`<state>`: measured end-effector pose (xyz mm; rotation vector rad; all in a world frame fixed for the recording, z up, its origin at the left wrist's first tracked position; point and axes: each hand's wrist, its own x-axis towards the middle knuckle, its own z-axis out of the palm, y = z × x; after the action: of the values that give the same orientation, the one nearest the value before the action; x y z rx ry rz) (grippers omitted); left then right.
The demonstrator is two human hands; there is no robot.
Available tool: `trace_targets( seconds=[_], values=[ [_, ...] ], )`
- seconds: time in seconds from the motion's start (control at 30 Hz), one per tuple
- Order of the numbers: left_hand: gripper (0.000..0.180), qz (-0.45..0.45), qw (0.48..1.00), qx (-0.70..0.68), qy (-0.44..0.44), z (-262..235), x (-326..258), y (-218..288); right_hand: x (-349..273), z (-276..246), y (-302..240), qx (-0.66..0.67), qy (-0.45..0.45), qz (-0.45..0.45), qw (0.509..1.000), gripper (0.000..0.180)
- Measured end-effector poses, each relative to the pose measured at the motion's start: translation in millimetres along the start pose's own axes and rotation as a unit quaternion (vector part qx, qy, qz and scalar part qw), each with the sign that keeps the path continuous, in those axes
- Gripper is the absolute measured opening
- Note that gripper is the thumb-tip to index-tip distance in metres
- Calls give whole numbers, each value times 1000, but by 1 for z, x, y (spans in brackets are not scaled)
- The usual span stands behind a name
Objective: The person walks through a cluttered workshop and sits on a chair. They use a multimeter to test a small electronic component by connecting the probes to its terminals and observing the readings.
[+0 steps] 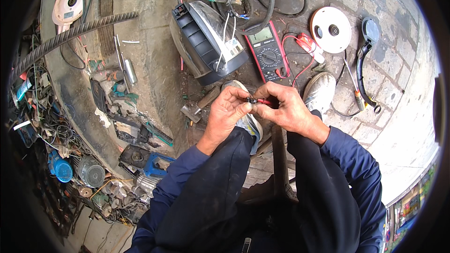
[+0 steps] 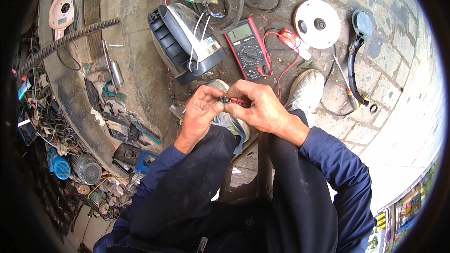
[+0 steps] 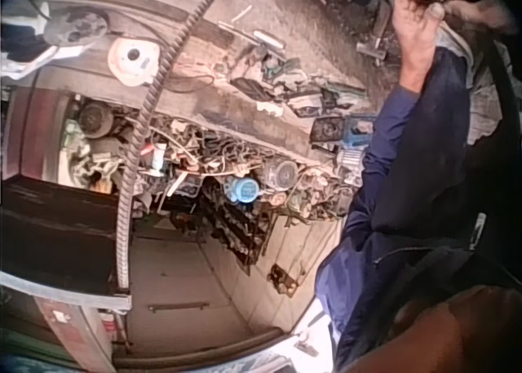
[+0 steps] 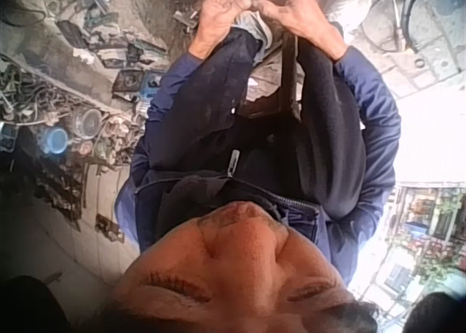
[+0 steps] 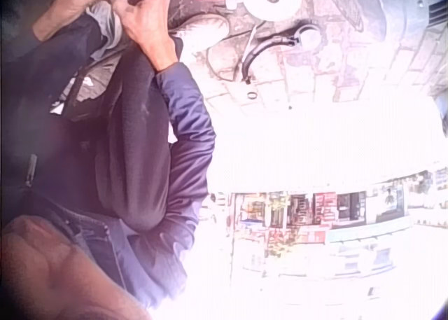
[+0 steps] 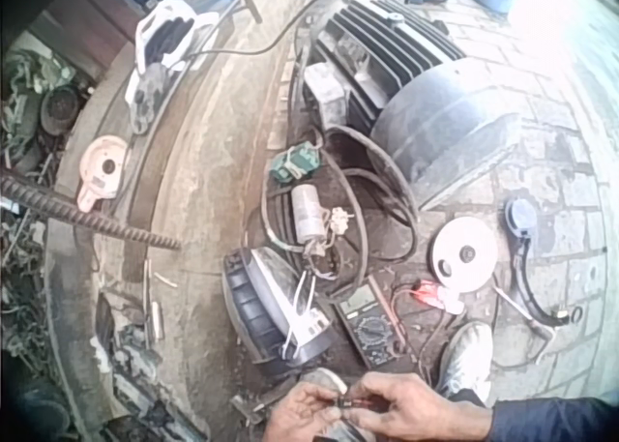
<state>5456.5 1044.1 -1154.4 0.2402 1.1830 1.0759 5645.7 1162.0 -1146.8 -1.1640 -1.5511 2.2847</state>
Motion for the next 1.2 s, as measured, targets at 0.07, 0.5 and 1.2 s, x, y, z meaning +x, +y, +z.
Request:
trace_targets(
  seconds=[0.07, 0.5, 1.2],
  values=[
    [26, 2, 1000, -8, -7, -1, 0, 1, 0, -1, -1, -12, -1, -20, 1000, 22],
    [30, -1, 999, -34, -14, 1, -3, 5, 1, -1, -3, -21, -5, -67, 998, 19],
    [21, -144, 968, -206, 13, -4, -2, 8, 0, 4, 19, 136, 47, 35, 989, 21]
  ],
)
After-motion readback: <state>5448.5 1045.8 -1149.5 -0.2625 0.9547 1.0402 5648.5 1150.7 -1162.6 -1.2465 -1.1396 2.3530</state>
